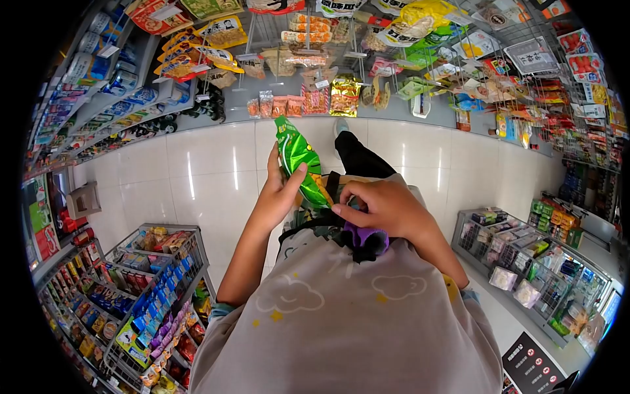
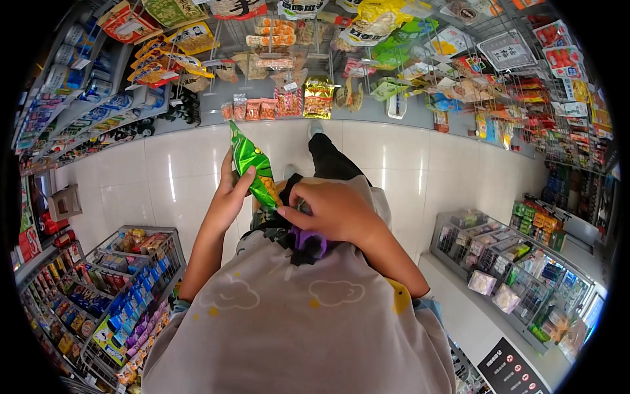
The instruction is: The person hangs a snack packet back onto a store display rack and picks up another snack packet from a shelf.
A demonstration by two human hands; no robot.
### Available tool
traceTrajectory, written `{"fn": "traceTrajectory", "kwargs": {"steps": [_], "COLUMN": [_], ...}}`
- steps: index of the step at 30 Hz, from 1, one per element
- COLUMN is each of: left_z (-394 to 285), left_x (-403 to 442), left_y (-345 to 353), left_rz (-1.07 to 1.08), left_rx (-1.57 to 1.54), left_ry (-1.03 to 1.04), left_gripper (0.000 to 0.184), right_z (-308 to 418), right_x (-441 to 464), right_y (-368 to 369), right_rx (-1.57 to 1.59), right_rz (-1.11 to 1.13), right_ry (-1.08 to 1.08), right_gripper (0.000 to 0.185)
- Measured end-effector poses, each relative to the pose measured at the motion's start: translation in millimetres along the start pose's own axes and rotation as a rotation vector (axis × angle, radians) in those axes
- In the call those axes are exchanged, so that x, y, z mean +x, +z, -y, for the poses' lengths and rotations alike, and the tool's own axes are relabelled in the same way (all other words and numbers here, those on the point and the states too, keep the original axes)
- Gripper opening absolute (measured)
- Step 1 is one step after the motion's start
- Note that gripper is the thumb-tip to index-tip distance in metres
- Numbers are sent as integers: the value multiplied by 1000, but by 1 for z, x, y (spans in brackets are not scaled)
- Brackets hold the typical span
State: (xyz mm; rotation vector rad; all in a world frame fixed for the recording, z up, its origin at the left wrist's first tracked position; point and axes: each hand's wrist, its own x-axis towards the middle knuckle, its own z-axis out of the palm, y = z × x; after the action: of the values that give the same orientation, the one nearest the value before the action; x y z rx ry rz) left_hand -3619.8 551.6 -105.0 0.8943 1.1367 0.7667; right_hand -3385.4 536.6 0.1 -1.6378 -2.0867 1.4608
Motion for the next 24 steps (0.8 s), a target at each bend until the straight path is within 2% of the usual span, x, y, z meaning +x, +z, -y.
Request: {"fn": "traceTrajectory", "kwargs": {"steps": [21, 24], "left_z": [12, 3], "left_x": [10, 12], "left_y": [11, 18], "left_rz": [40, 82], "left_rx": [28, -71], "left_ry": [-48, -103], "left_gripper": [79, 82], "right_z": [-15, -22], "right_x": [-15, -20], "right_y": [-3, -3], "right_rx": [32, 62], "right_rz": [-8, 14], "right_ry": [88, 123], "right_gripper": [36, 37]}}
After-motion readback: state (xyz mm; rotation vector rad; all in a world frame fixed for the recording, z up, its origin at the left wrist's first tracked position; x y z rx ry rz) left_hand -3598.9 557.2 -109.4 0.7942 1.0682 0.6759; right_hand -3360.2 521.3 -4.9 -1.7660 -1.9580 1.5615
